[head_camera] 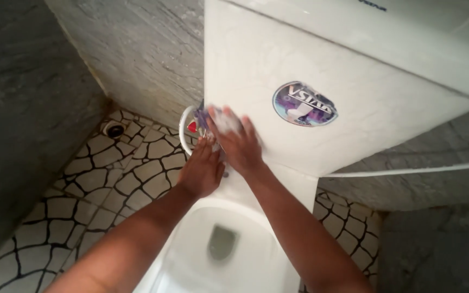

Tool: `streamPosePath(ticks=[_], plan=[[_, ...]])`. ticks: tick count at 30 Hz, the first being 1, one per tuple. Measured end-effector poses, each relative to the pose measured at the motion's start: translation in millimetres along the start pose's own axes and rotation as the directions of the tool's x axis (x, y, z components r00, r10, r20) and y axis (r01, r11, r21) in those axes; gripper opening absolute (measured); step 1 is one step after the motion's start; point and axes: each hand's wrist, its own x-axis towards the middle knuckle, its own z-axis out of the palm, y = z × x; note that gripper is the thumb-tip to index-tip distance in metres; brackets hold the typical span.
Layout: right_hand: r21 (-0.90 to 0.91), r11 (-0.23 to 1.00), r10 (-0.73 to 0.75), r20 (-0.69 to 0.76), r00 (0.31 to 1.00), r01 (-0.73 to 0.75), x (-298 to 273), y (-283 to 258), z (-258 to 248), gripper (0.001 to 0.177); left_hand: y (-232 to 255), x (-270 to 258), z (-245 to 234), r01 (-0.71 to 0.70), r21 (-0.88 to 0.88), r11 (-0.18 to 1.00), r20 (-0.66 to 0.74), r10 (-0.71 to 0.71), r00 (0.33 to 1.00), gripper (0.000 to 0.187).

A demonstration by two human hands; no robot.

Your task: Scrubbing and rinsing a toilet bowl and its lid in a bathroom.

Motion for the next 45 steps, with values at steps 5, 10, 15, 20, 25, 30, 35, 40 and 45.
streamPosePath(ticks=[5,10,15,20,25,30,35,40,45], plan=[[0.058,0.995,0.076,0.152,0.985,-0.086,-48.1,23.4,-27.3,0.075,0.9,0.7,2.0,-0.030,-0.030,0.999,-0.021,0.029,0.999,0.058],[0.139,0.974,0.200,-0.170,0.965,-0.178,-3.0,28.0,-25.9,0.070,-6.2,1.3,6.4,-0.172,-0.011,0.985,-0.287,0.162,0.944,0.066],[0.180,0.981,0.078,0.004,0.997,-0.077,-33.5,3.8,9.5,0.060,0.6,-1.9,0.9,0.001,0.004,1.000,-0.007,-0.001,1.000,0.060],[0.137,0.973,0.177,0.068,0.982,-0.185,-83.0,30.7,-9.2,0.076,-1.0,0.7,7.3,-0.029,-0.002,1.000,-0.008,0.029,1.000,0.063],[0.175,0.949,0.277,-0.066,0.959,-0.262,-26.5,38.5,-20.7,0.090,-5.1,5.3,4.3,-0.128,0.039,0.991,-0.150,0.132,0.980,0.067],[0.077,0.989,0.121,0.032,0.992,-0.123,-46.1,-2.0,29.0,0.082,3.0,-1.4,-3.3,-0.047,-0.001,0.999,-0.062,0.047,0.997,0.069],[0.060,0.975,0.219,-0.092,0.971,-0.214,-35.6,12.6,-10.3,0.082,-2.4,-1.9,6.8,0.001,0.000,1.000,-0.026,-0.001,1.000,0.064],[0.191,0.947,0.305,-0.278,0.911,-0.259,12.2,22.0,-18.6,0.082,-3.1,5.3,6.8,-0.056,-0.019,0.998,-0.169,0.052,0.984,0.064],[0.243,0.958,0.148,0.044,0.988,-0.154,-33.6,-11.4,21.8,0.085,-1.3,-2.8,7.2,-0.055,0.055,0.997,-0.002,0.055,0.998,0.064]])
